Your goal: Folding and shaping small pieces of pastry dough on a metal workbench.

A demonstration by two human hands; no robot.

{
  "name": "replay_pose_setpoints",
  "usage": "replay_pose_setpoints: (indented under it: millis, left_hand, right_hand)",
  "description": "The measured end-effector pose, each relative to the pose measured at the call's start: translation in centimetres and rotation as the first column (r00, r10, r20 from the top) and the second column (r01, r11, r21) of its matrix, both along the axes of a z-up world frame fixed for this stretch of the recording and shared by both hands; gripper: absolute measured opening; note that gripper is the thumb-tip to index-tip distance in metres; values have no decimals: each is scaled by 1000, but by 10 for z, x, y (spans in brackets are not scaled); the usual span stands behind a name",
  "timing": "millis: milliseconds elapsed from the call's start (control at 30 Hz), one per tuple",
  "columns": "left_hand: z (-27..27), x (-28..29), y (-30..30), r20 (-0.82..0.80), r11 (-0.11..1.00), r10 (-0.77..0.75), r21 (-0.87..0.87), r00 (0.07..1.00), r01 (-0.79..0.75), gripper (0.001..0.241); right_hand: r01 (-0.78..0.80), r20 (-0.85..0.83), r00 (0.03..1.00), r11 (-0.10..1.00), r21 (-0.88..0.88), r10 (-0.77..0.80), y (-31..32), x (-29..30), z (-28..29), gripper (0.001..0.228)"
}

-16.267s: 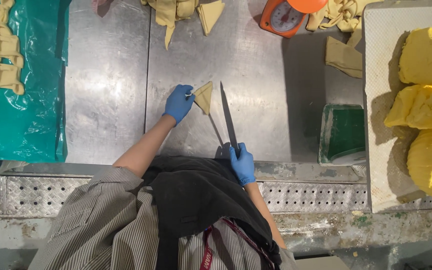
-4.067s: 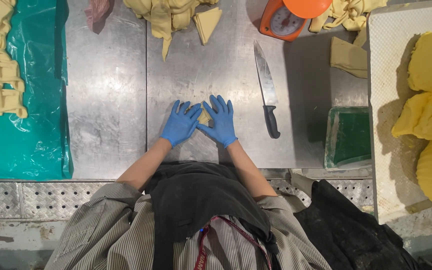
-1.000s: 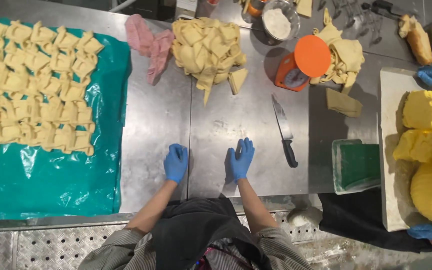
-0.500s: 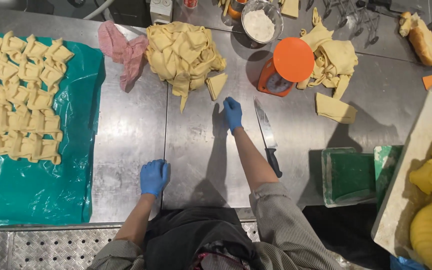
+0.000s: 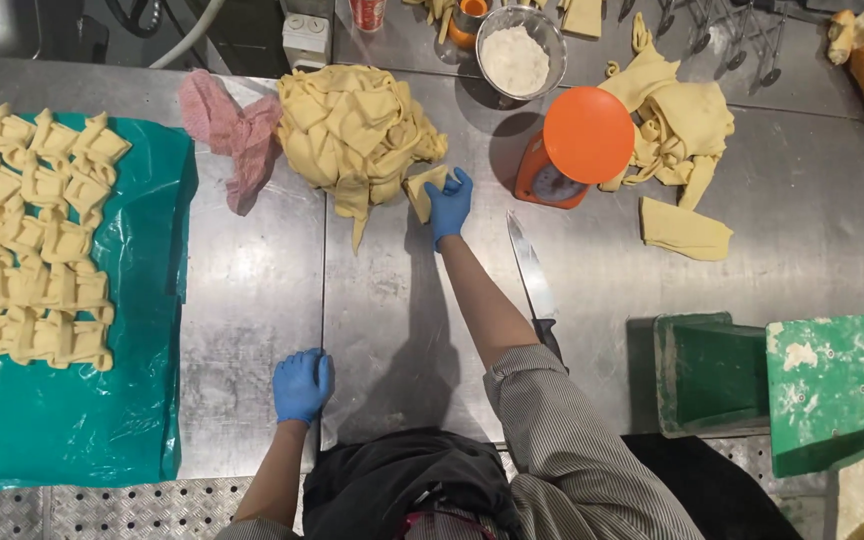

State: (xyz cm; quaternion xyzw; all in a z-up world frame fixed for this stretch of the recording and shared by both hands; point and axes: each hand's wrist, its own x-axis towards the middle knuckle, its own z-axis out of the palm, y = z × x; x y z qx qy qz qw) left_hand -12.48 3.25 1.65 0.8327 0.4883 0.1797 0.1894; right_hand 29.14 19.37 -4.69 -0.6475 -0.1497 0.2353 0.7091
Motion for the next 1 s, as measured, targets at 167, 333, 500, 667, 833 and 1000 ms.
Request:
replay_pose_setpoints:
  millis: [167,333,500,667,833,1000]
  left_hand:
    - [-7,-1,0,-37,1000,-7,-14,999,6,20]
    - [-4,0,-1,-52,1000,-10,-17,999,10,20]
    - [-4,-3,-6,-75,999,-4,44,997,8,18]
    - [-17,-4,-5,-84,997,-11,71,996,17,16]
    - [-20,-8,-9,-81,994,-41,99,996,49,17]
    - [-9,-3,-13,-87,991,-68,107,994,77,17]
  right_hand:
    - [-124,-111,986,992,16,125,-53,-26,46,41]
    - [-310,-293,909,951,0,296,-149,-78,91,41]
    - [-191,-335,930,977,-93,150,-236,-116,48,40]
    - [-210,-323,943,903,-374,85,-290,-120,19,42]
    - [-296,-514,848,921,-254,131,-317,-130,15,38]
    - [-283,-30,948,795,-537,317,-335,-131,59,35]
